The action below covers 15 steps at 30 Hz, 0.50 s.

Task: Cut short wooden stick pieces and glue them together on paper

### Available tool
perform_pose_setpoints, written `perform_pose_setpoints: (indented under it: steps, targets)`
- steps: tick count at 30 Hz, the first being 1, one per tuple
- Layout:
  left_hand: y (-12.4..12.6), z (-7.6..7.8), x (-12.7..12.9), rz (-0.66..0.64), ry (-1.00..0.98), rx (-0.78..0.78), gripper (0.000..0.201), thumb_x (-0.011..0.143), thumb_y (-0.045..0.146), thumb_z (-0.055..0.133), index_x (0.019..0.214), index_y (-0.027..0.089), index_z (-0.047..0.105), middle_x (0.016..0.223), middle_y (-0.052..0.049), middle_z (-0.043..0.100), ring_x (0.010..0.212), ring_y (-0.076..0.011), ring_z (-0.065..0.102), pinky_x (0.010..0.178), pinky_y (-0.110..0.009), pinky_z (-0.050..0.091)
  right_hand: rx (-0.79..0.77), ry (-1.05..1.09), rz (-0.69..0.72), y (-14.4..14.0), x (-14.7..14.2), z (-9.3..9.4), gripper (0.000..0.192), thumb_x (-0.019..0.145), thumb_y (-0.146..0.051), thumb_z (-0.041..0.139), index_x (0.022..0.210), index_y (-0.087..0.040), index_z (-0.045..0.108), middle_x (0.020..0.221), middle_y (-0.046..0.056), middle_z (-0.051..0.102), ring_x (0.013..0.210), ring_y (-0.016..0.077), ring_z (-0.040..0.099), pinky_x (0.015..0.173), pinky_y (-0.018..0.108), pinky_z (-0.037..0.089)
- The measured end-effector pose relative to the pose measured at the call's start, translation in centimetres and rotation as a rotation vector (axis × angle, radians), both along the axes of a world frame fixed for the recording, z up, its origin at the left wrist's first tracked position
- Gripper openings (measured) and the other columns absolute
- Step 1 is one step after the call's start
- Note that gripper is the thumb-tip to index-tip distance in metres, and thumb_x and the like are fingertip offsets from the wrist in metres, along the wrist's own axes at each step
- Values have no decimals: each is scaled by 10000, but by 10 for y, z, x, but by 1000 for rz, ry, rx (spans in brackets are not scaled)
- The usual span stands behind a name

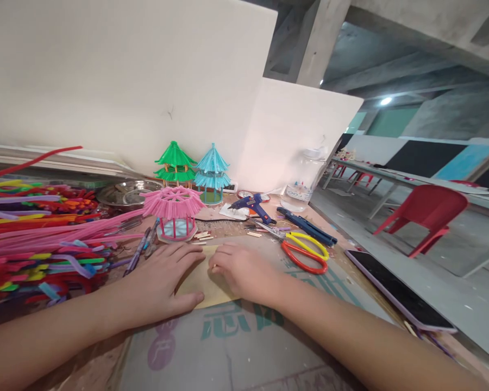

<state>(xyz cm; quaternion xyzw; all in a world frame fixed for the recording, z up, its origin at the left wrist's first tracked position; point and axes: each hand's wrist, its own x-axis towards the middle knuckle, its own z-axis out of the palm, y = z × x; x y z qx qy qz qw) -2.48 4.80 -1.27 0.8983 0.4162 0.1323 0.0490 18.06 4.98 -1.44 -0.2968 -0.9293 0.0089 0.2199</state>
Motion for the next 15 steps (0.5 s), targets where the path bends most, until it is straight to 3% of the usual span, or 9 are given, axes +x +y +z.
perform_pose_setpoints:
  steps: [4,11,15]
  targets:
    - [-1,2,0,-9,-27,19,500,781,433,608,1204,166,615,1322,-136,605,1259,-341,512,1078,-534,389,-58,-9,55,-2,0,-1,165,873,-46,526,800,-171,605,776,38,637,747,163,569,670,251,428]
    - [-1,-1,-5,-34,-2,22,508,812,302,512,1287,133,577,1393,-146,559,1316,-335,464,1113,-547,351,11,-25,8,1,2,-2,183,894,-62,497,781,-168,595,748,45,631,714,173,551,644,268,425]
    - [0,-3,-5,-38,15,46,526,829,339,517,1302,113,568,1395,-156,555,1316,-338,466,1116,-539,353,23,-7,94,-6,-1,1,203,868,-21,479,805,-160,614,753,48,636,720,166,551,646,257,434]
